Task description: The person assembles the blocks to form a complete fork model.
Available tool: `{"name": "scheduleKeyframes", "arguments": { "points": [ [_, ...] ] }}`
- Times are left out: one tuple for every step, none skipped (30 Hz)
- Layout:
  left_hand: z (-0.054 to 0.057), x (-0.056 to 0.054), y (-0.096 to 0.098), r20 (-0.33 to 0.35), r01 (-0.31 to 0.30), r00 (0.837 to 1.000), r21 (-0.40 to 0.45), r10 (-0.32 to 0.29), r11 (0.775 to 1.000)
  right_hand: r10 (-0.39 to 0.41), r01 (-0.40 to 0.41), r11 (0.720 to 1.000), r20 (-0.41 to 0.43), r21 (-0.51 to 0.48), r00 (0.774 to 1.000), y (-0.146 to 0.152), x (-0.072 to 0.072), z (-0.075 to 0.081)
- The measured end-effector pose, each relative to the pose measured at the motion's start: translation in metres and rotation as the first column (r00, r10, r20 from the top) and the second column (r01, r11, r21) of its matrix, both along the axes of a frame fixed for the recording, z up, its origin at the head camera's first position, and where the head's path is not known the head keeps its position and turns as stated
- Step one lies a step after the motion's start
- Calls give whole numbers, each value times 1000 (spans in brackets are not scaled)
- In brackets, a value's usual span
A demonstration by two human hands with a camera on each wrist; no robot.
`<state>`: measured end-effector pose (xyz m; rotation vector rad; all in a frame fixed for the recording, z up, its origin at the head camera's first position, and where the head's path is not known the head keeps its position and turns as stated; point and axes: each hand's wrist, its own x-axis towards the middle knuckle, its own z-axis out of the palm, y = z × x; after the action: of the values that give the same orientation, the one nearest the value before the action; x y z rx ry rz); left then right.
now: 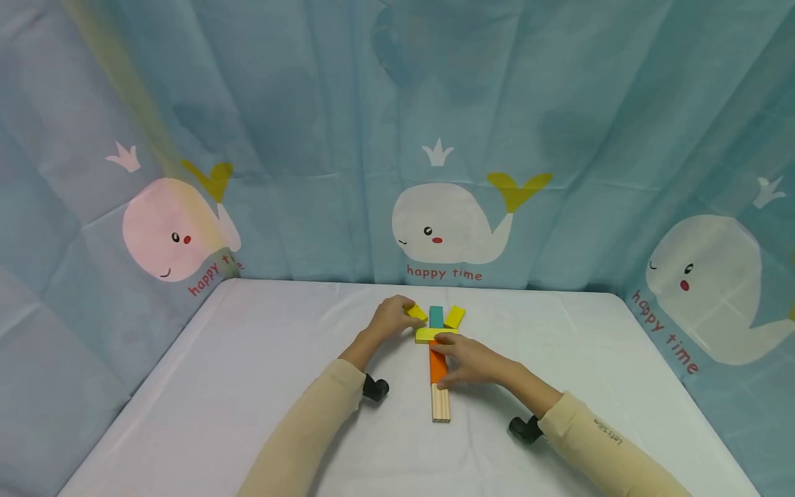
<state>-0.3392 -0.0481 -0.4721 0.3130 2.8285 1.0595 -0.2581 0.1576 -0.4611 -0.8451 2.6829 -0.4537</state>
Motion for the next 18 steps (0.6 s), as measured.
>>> {"name": "scheduleKeyframes", "arguments": {
  "points": [
    [-1, 0, 1, 0, 1, 1000, -6, -1, 1000, 0, 0, 1000, 0, -1, 1000, 0, 0, 0],
    [-1, 0, 2, 1, 1, 1000, -9, -1, 1000, 0, 0, 1000, -2, -2, 1000, 0, -1, -1],
    [-1, 0, 2, 1, 0, 1000, -12, 0, 1000, 0, 0, 1000, -3, -2, 1000, 0, -1, -1],
    [-2, 0, 3, 2, -2, 1000, -17, 2, 1000, 1, -1, 1000, -4, -3, 1000, 0, -1, -2],
    [-3, 0, 4, 3, -3, 1000, -24, 3, 1000, 1, -1, 1000, -4, -4, 1000, 0, -1, -2],
    [-3, 0, 4, 4, -5, 1000, -30, 5, 1000, 0, 0, 1000, -4, -5, 1000, 0, -1, -3],
    [-4, 0, 5, 7, -9, 1000, -33, 10, 999, 1, -1, 1000, -4, -6, 1000, 0, -2, -3],
    [-4, 0, 5, 11, -15, 1000, -36, 15, 999, 4, -4, 1000, -6, -7, 1000, 1, -2, -3],
    [-5, 0, 6, 14, -20, 1000, -41, 20, 999, 7, -8, 1000, -7, -9, 1000, 0, -2, -3],
    [-5, 0, 6, 19, -24, 999, -42, 25, 999, 10, -10, 1000, -7, -10, 1000, 0, -1, -2],
    [-5, 0, 6, 22, -28, 999, -44, 29, 999, 13, -13, 1000, -8, -11, 1000, 0, -1, -2],
    [-5, 0, 6, 25, -31, 999, -45, 32, 999, 16, -16, 1000, -11, -10, 1000, 0, -1, -2],
    [-5, 0, 6, 28, -31, 999, -45, 32, 999, 18, -18, 1000, -14, -9, 1000, 0, -1, -2],
    [-5, 0, 6, 29, -30, 999, -47, 32, 998, 21, -21, 1000, -17, -8, 1000, 0, -1, -2],
    [-5, -1, 5, 29, -28, 999, -49, 29, 998, 20, -20, 1000, -19, -6, 1000, 0, -1, -2],
    [-6, -1, 6, 30, -26, 999, -52, 27, 998, 19, -19, 1000, -21, -4, 1000, 0, -2, -2],
    [-6, -2, 6, 31, -23, 999, -55, 25, 998, 18, -18, 1000, -23, -3, 1000, 1, -2, -2],
    [-6, -2, 6, 32, -21, 999, -57, 23, 998, 17, -17, 1000, -24, -3, 1000, 1, -2, -3]
  ]
}}
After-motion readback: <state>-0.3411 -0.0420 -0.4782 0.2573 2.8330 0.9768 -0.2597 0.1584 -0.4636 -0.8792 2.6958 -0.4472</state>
